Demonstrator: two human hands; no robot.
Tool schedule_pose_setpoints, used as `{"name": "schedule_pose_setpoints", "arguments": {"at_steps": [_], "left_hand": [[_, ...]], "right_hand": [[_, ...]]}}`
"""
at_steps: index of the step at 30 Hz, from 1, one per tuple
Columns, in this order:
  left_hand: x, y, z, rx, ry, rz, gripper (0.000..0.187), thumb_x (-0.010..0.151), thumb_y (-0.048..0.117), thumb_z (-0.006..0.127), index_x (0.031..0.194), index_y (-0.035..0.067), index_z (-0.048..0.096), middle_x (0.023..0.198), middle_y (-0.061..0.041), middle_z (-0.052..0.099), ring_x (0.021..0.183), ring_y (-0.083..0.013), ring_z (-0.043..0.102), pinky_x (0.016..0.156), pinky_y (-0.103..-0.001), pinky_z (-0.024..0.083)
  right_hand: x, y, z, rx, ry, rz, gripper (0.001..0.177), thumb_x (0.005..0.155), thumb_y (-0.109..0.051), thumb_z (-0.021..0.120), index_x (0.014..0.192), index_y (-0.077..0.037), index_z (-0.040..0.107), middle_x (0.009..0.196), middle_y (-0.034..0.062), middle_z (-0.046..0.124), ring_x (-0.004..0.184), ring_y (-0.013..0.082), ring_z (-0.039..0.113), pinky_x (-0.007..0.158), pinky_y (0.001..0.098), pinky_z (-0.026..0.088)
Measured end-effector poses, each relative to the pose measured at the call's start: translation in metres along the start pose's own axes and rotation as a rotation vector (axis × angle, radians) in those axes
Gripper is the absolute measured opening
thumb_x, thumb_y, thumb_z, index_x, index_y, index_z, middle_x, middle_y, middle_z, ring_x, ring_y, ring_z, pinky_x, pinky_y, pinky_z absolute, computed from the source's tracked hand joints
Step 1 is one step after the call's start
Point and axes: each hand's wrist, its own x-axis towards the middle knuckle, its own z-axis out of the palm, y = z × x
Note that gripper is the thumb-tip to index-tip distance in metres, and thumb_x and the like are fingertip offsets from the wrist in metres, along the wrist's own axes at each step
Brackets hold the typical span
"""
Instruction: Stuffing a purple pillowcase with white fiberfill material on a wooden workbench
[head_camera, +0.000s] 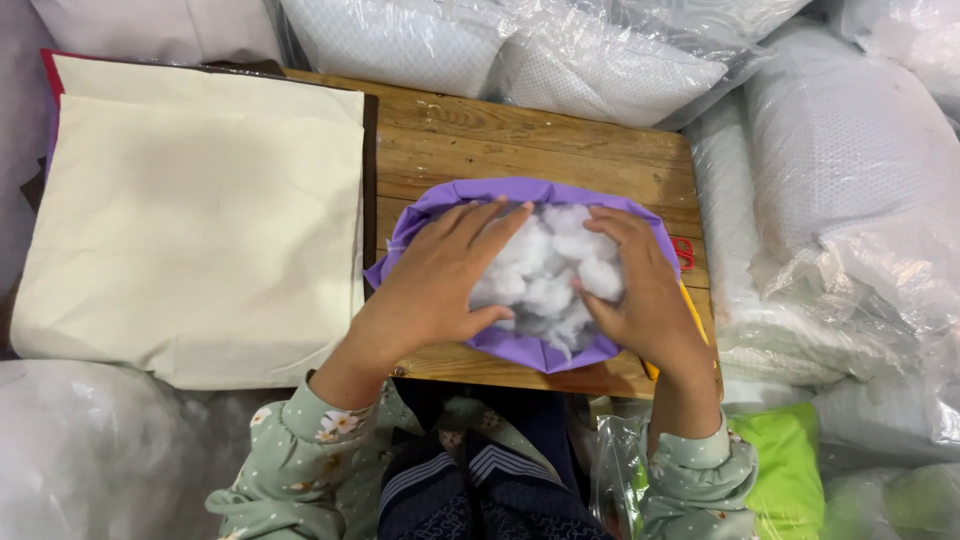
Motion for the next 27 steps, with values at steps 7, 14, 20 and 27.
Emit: {"name": "schedule_pose_setpoints", "arguments": {"at_steps": [7,14,20,27], "left_hand": [[0.015,0.002,0.061,-0.272,-0.056,-0.095,0.138,0.06,-0.011,0.085,0.159,-0.009,-0.011,0.141,-0.041,0.046,0.124,-0.0563,0.052,0.105,-0.06,0.045],[0.002,-0.033,0.082,0.145,0.107,-0.063,0.063,0.087,0.001,0.062,0.146,0.017,0.049,0.123,-0.011,0.066,0.093,-0.0307,0.074,0.077,-0.039,0.062],[-0.016,-0.04,0.038,0.165,0.148,-0.096,0.052,0.085,0.018,0.07,0.136,0.015,0.059,0.127,-0.011,0.064,0.11,-0.0336,0.065,0.092,-0.042,0.052],[-0.009,-0.005,0.029,-0.14,0.376,0.178,0.074,0.091,0.045,0.074,0.151,0.009,0.049,0.142,-0.018,0.058,0.136,-0.0403,0.052,0.118,-0.049,0.038]], "right_hand": [[0.002,0.004,0.071,-0.288,-0.172,0.078,0.078,0.073,-0.032,0.083,0.14,-0.008,0.048,0.133,0.0177,0.056,0.135,0.0396,0.048,0.107,0.0587,0.037],[0.004,0.04,0.066,-0.319,-0.02,0.001,0.034,0.076,-0.018,0.074,0.11,-0.023,0.073,0.094,0.0004,0.07,0.095,0.0256,0.069,0.081,0.0398,0.053],[0.005,0.03,0.017,-0.318,0.108,0.016,0.031,0.085,-0.014,0.07,0.116,-0.013,0.072,0.102,0.0097,0.069,0.102,0.0334,0.067,0.091,0.0436,0.05],[0.002,-0.036,0.026,-0.064,-0.006,-0.053,0.069,0.088,-0.021,0.077,0.146,0.001,0.047,0.144,0.0322,0.05,0.137,0.052,0.046,0.115,0.0582,0.035]]}}
